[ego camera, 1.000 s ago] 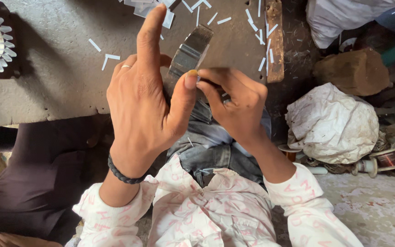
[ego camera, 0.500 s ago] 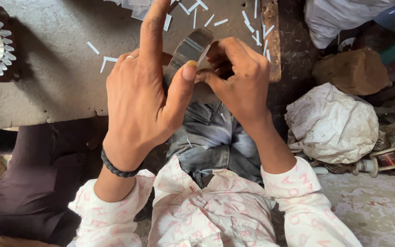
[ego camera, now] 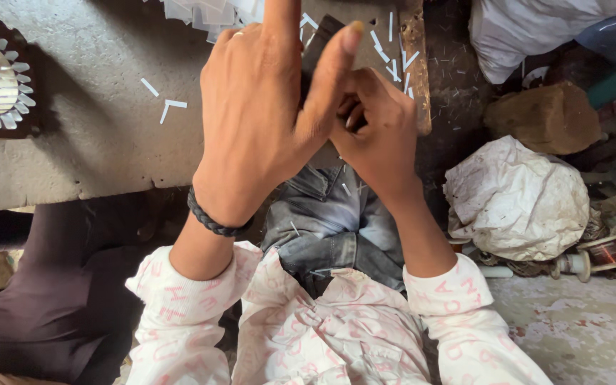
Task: The person folds small white insulation strips by hand and inserts them into the slots of a motor stator and a red coil component. They use a flat metal tool to push the strips into place and move parts across the workbench.
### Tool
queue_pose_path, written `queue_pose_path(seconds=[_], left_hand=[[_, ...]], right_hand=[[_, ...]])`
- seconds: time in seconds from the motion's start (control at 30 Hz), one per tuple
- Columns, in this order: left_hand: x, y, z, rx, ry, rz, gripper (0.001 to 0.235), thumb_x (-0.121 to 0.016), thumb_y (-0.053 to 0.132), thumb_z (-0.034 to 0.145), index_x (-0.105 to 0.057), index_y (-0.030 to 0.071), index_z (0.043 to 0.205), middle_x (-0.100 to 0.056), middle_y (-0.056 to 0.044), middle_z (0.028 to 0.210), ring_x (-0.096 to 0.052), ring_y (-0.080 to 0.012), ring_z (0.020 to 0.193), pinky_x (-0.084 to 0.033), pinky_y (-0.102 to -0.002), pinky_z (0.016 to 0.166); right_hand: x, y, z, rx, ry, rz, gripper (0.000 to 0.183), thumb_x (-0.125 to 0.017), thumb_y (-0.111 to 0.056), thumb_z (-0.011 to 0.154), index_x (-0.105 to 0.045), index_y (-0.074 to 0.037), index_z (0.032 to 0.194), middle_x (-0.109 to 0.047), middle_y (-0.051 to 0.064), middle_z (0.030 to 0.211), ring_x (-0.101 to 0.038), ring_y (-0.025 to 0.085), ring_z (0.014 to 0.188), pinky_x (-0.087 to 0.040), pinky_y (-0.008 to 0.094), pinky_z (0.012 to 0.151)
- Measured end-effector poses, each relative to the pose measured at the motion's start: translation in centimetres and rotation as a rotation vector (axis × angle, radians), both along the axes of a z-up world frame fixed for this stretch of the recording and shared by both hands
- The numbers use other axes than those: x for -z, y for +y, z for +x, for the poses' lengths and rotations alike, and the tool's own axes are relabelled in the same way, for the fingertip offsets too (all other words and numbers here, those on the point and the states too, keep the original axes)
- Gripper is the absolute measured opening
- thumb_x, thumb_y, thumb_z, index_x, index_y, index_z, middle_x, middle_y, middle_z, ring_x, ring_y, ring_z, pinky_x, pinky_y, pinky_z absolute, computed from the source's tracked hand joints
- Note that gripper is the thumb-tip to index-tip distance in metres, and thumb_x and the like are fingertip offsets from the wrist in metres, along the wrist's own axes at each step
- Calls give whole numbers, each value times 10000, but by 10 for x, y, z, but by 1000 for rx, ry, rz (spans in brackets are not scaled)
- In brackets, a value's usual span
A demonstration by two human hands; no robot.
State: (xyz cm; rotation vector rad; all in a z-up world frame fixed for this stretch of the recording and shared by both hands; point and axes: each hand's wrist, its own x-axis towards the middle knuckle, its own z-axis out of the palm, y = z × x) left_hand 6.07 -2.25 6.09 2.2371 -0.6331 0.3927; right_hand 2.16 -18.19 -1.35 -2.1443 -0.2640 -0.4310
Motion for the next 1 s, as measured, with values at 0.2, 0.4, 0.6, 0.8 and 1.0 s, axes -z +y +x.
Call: queue_pose_path(seconds=[0.2,0.4,0.6,0.8,1.0], left_hand=[[-1,28,-3,-57,-67,-152,253,-608,247,1105,-602,-4,1078,-682,-130,885,-657,-295,745,-463,-366,681],[16,89,31,-199,-186,-21,211,-759,71,1097,-669,5,918,-639,-138,750,-607,-311,606,-389,-386,581],[31,98,39,-110,-297,131,74,-731,-8,947,-691,13,1006,-671,-138,969,-634,-359,857,-462,-422,721],[43,92,39,-102,-214,188,143,-767,20,968,-721,53,1099,-665,-99,1140,-613,-335,1077,-471,-440,902],[61,92,36,-75,-227,248,218,-749,25,943,-721,58,1157,-616,-78,1299,-588,-304,1204,-470,-422,996]], right_hand=[[3,-3,-5,-4,-1,86,220,-831,-87,963,-638,-17,1041,-682,45,903,-684,125,741,-548,251,665],[1,-1,-5,-3,-16,48,204,-825,-130,1002,-663,-14,1049,-689,49,921,-668,121,760,-540,250,692],[-4,4,-5,19,39,61,180,-811,-123,986,-675,-8,1015,-685,50,917,-670,119,740,-533,256,670],[-4,6,-5,15,37,65,153,-800,-87,980,-679,-5,1024,-689,52,924,-677,125,740,-535,259,664],[-5,7,-4,23,43,55,155,-798,-79,965,-675,1,1017,-690,51,920,-670,125,713,-525,258,634]])
